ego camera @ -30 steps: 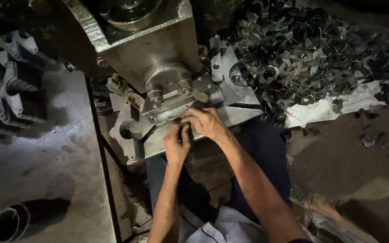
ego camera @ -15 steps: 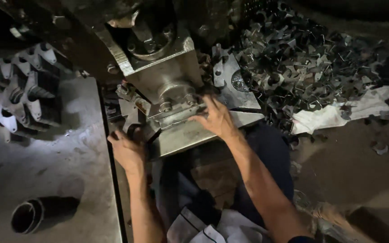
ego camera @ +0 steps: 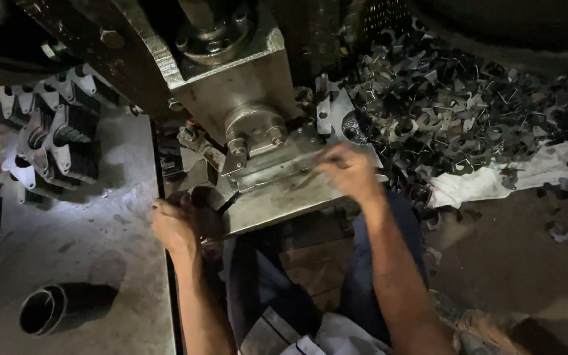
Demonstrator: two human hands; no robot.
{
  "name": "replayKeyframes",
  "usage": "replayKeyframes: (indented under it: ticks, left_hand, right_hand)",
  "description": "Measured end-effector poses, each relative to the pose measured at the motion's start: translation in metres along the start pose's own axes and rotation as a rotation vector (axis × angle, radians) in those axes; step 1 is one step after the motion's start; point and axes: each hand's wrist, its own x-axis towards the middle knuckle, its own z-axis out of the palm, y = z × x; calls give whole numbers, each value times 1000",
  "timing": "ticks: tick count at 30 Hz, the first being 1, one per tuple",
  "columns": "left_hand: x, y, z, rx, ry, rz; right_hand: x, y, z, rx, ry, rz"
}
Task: Using a manual punch press to shape and stamp metal plates for fabrication.
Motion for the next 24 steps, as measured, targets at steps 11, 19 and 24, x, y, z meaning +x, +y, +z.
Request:
replayKeyframes:
  ticks: [11, 19, 24]
  left_hand:
    - [-63, 79, -49, -945, -91, -102]
    - [-115, 85, -14, -1093, 106, -330]
    - [-115, 106, -31, -1162, 112, -438]
  right_hand:
    - [-18, -11, 23, 324, 58, 466]
    - [-74, -53, 119, 601, -722, 874]
    - [-81, -52, 117, 636, -803, 899]
